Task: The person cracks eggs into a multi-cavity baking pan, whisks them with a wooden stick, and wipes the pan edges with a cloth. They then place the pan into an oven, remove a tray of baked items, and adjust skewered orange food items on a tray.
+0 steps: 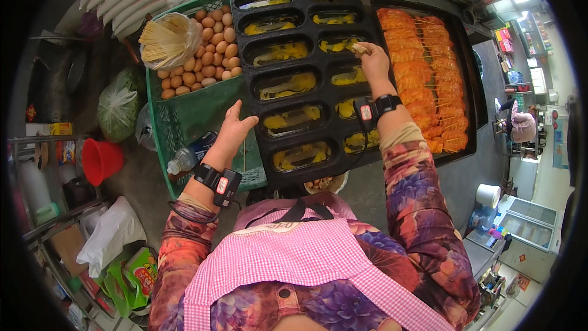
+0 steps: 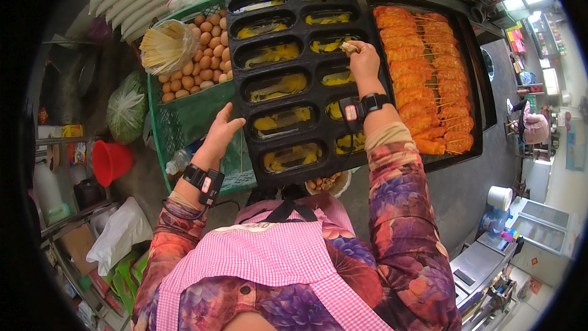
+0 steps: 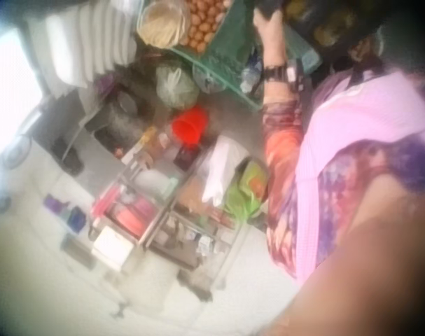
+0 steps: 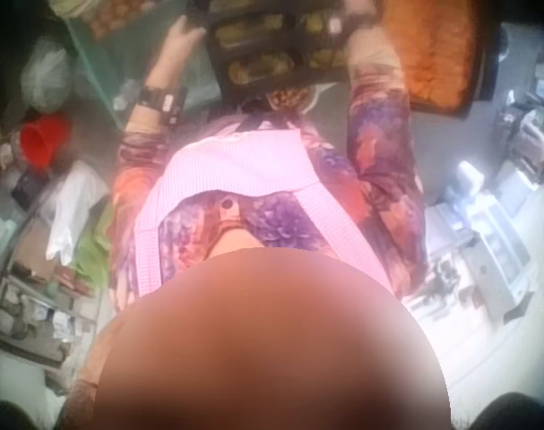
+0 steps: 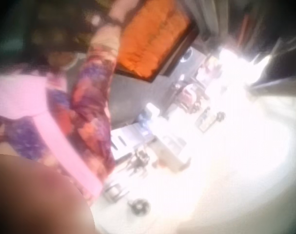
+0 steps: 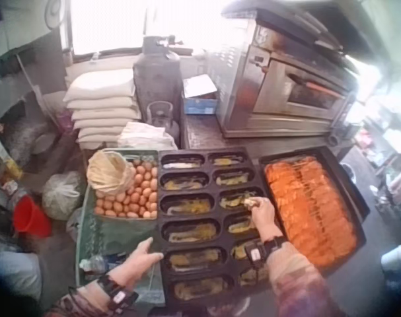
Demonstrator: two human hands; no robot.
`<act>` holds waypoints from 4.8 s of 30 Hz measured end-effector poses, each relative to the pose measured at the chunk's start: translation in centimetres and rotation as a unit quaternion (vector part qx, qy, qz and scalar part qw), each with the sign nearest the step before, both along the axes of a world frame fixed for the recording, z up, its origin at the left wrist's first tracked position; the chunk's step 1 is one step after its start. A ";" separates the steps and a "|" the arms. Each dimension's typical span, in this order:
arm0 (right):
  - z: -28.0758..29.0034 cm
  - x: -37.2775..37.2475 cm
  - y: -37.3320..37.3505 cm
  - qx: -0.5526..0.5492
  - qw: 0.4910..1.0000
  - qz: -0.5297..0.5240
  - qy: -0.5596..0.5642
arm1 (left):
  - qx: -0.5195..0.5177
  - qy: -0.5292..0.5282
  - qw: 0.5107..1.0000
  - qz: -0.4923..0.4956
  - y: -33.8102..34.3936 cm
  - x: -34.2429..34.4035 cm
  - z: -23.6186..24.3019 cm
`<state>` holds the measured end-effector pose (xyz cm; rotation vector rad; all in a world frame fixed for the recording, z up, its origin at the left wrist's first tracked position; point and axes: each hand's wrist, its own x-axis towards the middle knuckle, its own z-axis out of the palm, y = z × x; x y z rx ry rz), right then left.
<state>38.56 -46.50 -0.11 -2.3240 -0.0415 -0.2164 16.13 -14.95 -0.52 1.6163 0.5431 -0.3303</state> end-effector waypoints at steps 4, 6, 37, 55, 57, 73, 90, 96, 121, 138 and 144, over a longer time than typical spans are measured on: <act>-1.4 0.5 0.9 -0.151 0.988 -0.006 -0.037 | 0.058 -0.025 0.997 -0.052 -0.1 0.9 -1.2; -1.8 -0.3 2.8 -0.140 0.984 0.049 -0.094 | 0.143 -0.043 0.985 -0.083 -0.2 1.1 -1.6; -3.0 0.6 20.6 -0.265 0.904 0.203 -0.268 | 0.254 -0.144 0.946 -0.141 0.3 0.9 -2.2; -2.5 17.9 5.2 -0.315 0.938 0.055 -0.136 | 0.244 -0.157 0.948 -0.132 0.5 0.9 -2.3; -4.1 18.2 6.3 -0.366 0.924 0.014 -0.114 | 0.245 -0.170 0.945 -0.131 0.6 1.0 -2.4; -2.1 17.6 10.5 -0.166 0.982 0.074 0.046 | 0.246 -0.173 0.945 -0.127 0.6 0.7 -2.5; -3.4 12.0 27.2 -0.319 0.896 0.229 -0.206 | 0.235 -0.197 0.944 -0.125 0.8 0.7 -2.9; -2.6 7.9 31.2 -0.096 0.934 0.341 -0.042 | 0.238 -0.186 0.944 -0.131 1.0 0.8 -2.6; 9.3 -18.8 18.1 0.408 0.769 0.203 0.449 | -0.450 -0.103 0.881 0.099 6.3 -6.1 4.4; 12.7 -35.7 10.8 0.434 0.794 0.163 0.393 | -0.524 -0.046 0.840 0.134 1.5 -19.1 8.1; 13.2 -40.1 9.7 0.319 0.900 0.183 0.234 | -0.515 -0.030 0.847 0.127 0.4 -21.9 9.3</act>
